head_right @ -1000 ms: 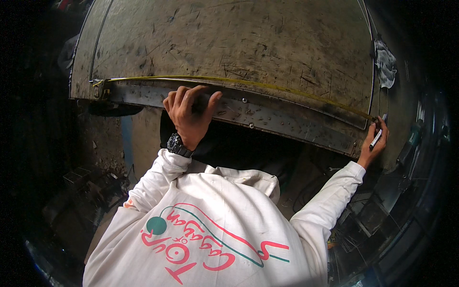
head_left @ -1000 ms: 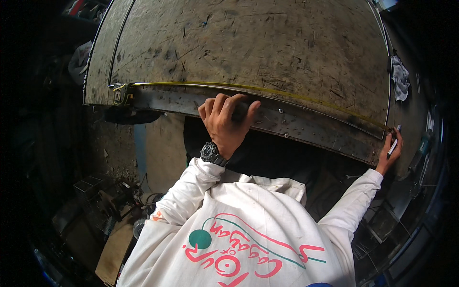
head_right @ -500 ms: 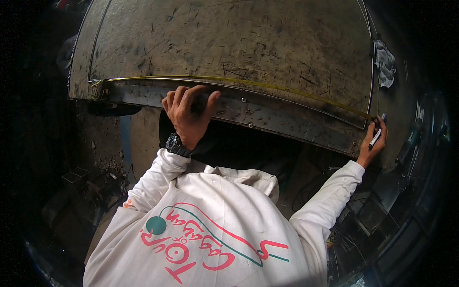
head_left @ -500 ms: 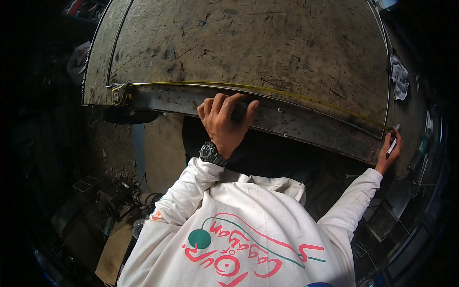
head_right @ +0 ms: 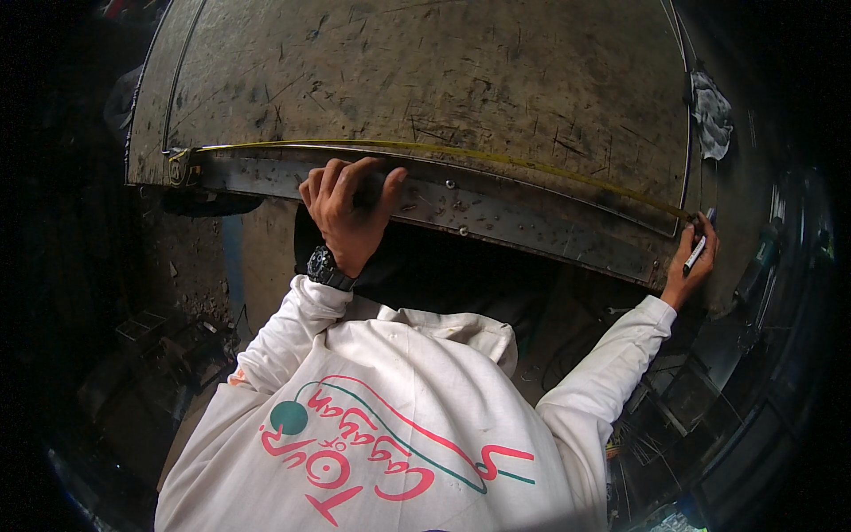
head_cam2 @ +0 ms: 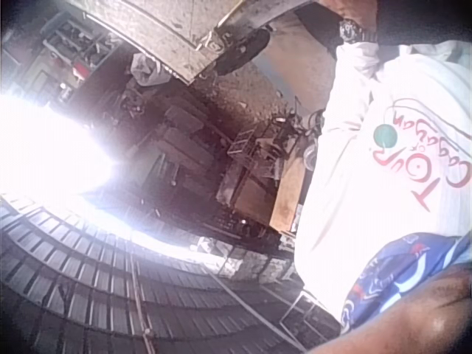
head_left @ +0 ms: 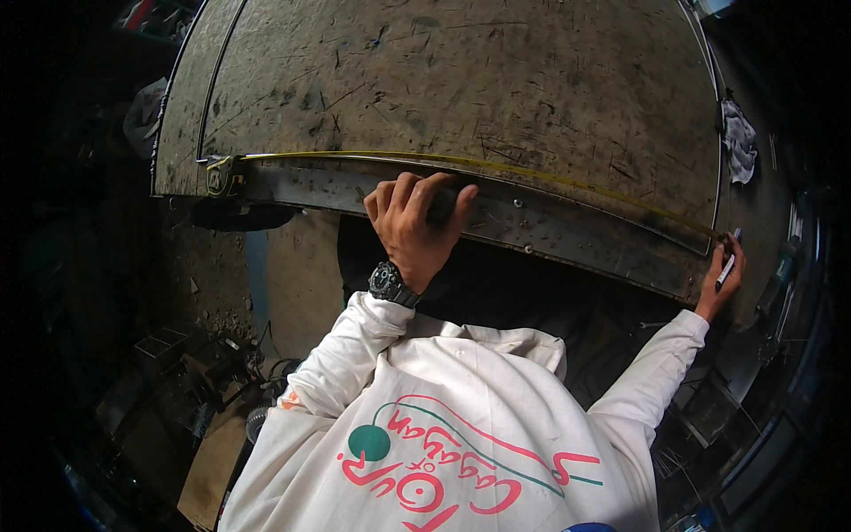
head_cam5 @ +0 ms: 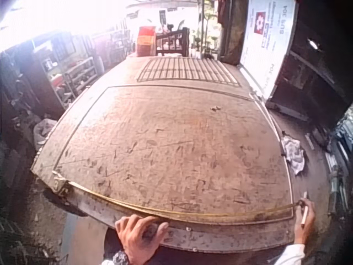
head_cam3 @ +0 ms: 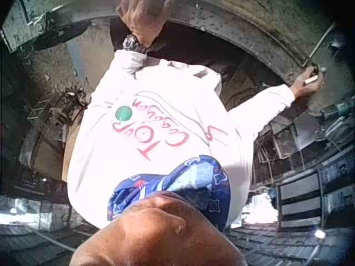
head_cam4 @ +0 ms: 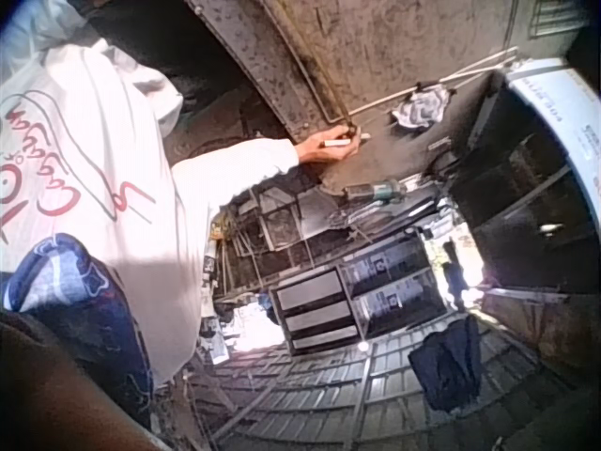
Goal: The person measures a curved metal sheet with a tape measure and marks points along the edge with a marker. They then wipe a thin metal rod with a cloth and place it on the sheet, followed by additional measurements.
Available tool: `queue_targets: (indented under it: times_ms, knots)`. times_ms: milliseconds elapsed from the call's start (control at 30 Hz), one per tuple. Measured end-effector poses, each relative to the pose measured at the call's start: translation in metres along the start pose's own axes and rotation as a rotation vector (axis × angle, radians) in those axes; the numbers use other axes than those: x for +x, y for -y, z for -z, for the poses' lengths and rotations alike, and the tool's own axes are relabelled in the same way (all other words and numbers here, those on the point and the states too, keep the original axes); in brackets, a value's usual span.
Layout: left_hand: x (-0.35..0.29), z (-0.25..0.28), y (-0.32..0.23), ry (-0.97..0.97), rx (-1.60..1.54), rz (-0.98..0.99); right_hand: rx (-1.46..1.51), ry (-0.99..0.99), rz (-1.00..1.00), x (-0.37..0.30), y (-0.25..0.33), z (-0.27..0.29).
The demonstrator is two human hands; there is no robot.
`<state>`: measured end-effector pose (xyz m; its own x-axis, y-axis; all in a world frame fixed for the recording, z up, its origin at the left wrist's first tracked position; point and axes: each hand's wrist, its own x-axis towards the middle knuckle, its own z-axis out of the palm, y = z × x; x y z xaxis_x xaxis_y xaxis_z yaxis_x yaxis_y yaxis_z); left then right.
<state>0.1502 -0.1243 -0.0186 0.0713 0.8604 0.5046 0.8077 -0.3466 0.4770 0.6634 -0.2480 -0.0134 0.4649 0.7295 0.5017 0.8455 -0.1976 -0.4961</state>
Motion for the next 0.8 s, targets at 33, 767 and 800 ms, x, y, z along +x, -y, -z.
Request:
queue_targets:
  times_ms: [33, 767, 800]
  knots:
    - [0.0, 0.0, 0.0, -0.008, -0.003, -0.002, -0.004, 0.001, 0.007, 0.0, 0.001, 0.0]
    - [0.094, 0.217, -0.065, 0.013, -0.972, -0.526, 0.025, 0.005, -0.033, -0.001, -0.005, -0.004]
    - [0.095, 0.216, -0.067, 0.022, -0.986, -0.534, 0.012, -0.003, -0.027, 0.001, -0.011, -0.001]
